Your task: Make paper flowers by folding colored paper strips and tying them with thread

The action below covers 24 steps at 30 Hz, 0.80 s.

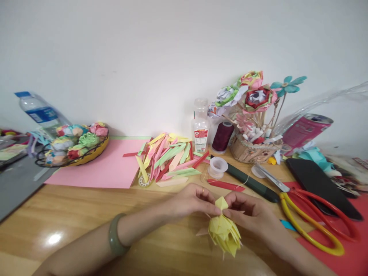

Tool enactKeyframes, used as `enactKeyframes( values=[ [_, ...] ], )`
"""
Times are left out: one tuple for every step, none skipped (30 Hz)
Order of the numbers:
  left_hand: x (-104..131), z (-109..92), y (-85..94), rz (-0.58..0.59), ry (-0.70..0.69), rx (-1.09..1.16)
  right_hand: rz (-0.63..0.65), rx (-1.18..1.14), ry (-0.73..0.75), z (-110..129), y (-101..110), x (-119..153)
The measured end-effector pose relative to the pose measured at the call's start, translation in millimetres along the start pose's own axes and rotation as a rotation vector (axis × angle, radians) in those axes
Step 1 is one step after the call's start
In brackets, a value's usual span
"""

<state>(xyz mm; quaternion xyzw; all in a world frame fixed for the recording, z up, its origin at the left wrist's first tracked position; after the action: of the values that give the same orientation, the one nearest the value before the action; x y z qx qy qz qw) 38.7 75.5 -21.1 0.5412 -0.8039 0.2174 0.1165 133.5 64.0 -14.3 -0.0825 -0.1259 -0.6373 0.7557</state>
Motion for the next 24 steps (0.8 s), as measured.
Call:
enactKeyframes(
  values=[
    [0.0, -0.7, 0.2, -0.007, -0.01, 0.009, 0.004, -0.006, 0.007, -0.2, 0.2, -0.9],
    [0.0, -1.4, 0.4, -0.016, -0.021, 0.019, 0.007, -0.006, 0.012, -0.6, 0.6, -1.9],
    [-0.1, -2.0, 1.0, -0.03, -0.033, 0.028, 0.006, -0.004, 0.016, -1.2, 1.3, -2.8],
    [-0.1, -2.9, 1.8, -0.049, -0.049, 0.032, -0.006, 0.002, 0.021, -1.7, 2.7, -3.9],
    [-0.1, -4.1, 3.0, -0.074, -0.071, 0.027, -0.023, 0.01, 0.027, -2.1, 4.5, -4.8],
    [0.0, -5.4, 4.5, -0.101, -0.097, 0.012, -0.038, 0.021, 0.035, -2.5, 5.9, -5.6],
    [0.1, -6.9, 5.9, -0.128, -0.126, -0.01, -0.053, 0.033, 0.045, -2.6, 7.1, -6.2],
    [0.2, -8.2, 7.3, -0.154, -0.151, -0.033, -0.063, 0.046, 0.055, -2.8, 7.8, -6.6],
    [0.1, -8.7, 8.5, -0.175, -0.166, -0.055, -0.068, 0.06, 0.063, -3.2, 8.1, -7.0],
    [-0.3, -8.4, 9.6, -0.192, -0.169, -0.075, -0.07, 0.075, 0.069, -3.7, 8.0, -7.4],
    [-1.1, -7.2, 10.6, -0.203, -0.161, -0.089, -0.072, 0.092, 0.071, -4.3, 7.9, -7.8],
    [-2.2, -5.5, 11.5, -0.209, -0.147, -0.101, -0.075, 0.108, 0.07, -5.1, 7.9, -8.4],
    [-3.4, -3.9, 12.3, -0.211, -0.135, -0.112, -0.078, 0.122, 0.066, -6.0, 7.8, -9.0],
    [-4.6, -2.9, 13.2, -0.211, -0.13, -0.123, -0.079, 0.132, 0.061, -6.8, 7.5, -9.7],
    [-5.7, -2.7, 13.8, -0.208, -0.135, -0.132, -0.08, 0.139, 0.057, -7.4, 7.4, -10.4],
    [-6.6, -3.1, 13.9, -0.199, -0.146, -0.141, -0.077, 0.144, 0.056, -7.7, 6.9, -11.1],
    [-7.2, -3.8, 13.7, -0.187, -0.158, -0.149, -0.07, 0.145, 0.059, -7.7, 6.2, -11.7],
    [-7.4, -4.8, 13.4, -0.177, -0.172, -0.155, -0.062, 0.143, 0.067, -7.2, 5.4, -12.2],
    [-7.4, -5.7, 13.1, -0.17, -0.18, -0.161, -0.052, 0.139, 0.076, -6.5, 4.5, -12.5],
    [-7.3, -6.2, 12.9, -0.167, -0.183, -0.169, -0.039, 0.133, 0.085, -5.7, 3.3, -12.7],
    [-7.1, -6.5, 13.1, -0.17, -0.182, -0.179, -0.025, 0.125, 0.093, -4.6, 2.2, -12.7],
    [-7.0, -6.5, 13.5, -0.176, -0.179, -0.19, -0.01, 0.12, 0.098, -3.6, 0.9, -12.7],
    [-7.1, -6.3, 13.8, -0.179, -0.174, -0.199, 0.003, 0.119, 0.098, -2.7, -0.2, -12.7],
    [-7.6, -5.8, 13.9, -0.176, -0.17, -0.205, 0.012, 0.12, 0.095, -1.7, -1.0, -12.7]
  ],
)
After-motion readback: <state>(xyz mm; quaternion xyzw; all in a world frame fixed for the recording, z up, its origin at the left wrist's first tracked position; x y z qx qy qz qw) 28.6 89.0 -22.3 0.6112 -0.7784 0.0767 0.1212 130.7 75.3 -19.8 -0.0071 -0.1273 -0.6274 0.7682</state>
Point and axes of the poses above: each hand's wrist, its own x-axis away from the middle knuckle, its own y-axis out of the back of the hand, z = x × y, the point moved 8 cm from there along -x, towards the middle knuckle, and after that the axes turned 14 degrees about -z, right-handed, at the moved point
